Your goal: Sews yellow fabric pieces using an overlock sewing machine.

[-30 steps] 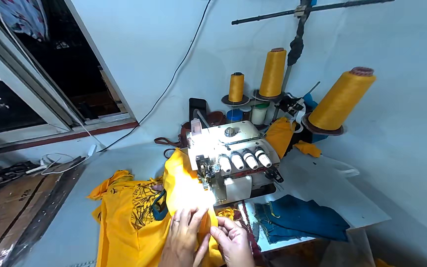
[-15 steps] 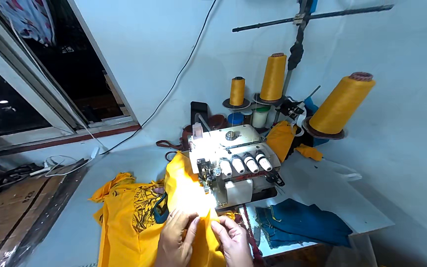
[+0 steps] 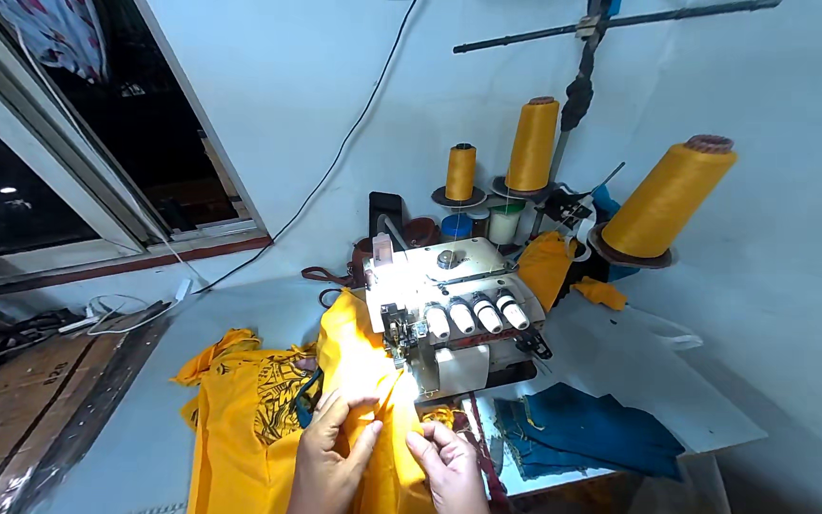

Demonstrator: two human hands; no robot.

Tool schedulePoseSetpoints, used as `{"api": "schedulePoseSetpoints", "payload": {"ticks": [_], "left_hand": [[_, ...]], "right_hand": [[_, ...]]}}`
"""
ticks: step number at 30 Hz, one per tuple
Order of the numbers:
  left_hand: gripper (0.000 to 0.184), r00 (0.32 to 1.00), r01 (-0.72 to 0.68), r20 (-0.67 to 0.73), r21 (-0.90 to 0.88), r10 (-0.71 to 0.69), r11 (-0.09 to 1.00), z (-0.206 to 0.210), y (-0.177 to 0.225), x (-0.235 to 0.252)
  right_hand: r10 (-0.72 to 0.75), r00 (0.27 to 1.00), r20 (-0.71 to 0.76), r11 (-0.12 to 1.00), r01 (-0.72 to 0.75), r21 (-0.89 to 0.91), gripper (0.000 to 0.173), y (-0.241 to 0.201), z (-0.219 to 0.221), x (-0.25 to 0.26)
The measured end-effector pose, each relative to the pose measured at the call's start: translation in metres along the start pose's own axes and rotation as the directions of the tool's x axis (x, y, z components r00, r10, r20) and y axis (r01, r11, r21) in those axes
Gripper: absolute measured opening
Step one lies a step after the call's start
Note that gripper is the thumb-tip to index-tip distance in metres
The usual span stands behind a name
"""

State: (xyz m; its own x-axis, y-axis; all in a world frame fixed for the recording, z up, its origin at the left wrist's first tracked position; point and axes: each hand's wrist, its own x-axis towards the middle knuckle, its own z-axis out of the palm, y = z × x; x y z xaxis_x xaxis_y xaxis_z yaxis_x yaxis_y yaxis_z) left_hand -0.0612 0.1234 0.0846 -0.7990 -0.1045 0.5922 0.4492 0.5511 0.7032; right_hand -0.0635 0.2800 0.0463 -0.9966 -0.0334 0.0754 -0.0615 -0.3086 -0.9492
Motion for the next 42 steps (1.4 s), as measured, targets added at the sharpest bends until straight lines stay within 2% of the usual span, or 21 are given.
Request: {"api": "schedulePoseSetpoints", "payload": {"ticks": [3,5,10,13,24,33,38,42], "left_hand": [[0.023,0.993,-0.062,-0.096,0.103,0.072,0.993,0.006,-0.002,-0.003],[0.023,0.983,-0.131,-0.105,0.172,0.150,0.976,0.007,-0.001,-0.004],[0.020,0.942,-0.330,0.054,0.326,0.331,0.886,0.013,0.007,-0.015],[0.020,0.923,-0.385,0.149,0.420,0.356,0.822,0.021,0.009,-0.025],[0.019,0.910,-0.407,0.154,0.510,0.385,0.758,0.030,0.007,-0.021],[0.022,0.908,-0.411,0.140,0.487,0.396,0.771,0.033,0.002,-0.010],[0.025,0.941,-0.322,0.125,0.608,0.313,0.726,0.039,0.012,-0.012],[0.028,0.959,-0.283,0.153,0.591,0.240,0.755,0.039,0.011,-0.014]], "right_hand": [[-0.001,1.000,-0.003,1.000,0.001,0.016,0.010,-0.001,0.002,-0.002],[0.006,1.000,-0.006,0.999,-0.006,0.035,0.010,-0.003,0.002,-0.004],[0.022,1.000,-0.016,0.998,-0.021,0.058,0.011,-0.006,0.001,-0.011],[-0.017,0.999,-0.051,1.000,0.018,0.016,0.014,-0.004,-0.001,-0.015],[-0.082,0.988,-0.129,0.997,0.082,-0.007,0.017,0.001,0.008,-0.008],[-0.106,0.984,-0.142,0.994,0.105,-0.016,0.019,0.002,0.014,0.003],[-0.085,0.983,-0.165,0.996,0.088,0.008,0.013,-0.002,0.019,0.009],[-0.090,0.983,-0.162,0.995,0.096,0.026,0.013,-0.003,0.025,0.007]]}}
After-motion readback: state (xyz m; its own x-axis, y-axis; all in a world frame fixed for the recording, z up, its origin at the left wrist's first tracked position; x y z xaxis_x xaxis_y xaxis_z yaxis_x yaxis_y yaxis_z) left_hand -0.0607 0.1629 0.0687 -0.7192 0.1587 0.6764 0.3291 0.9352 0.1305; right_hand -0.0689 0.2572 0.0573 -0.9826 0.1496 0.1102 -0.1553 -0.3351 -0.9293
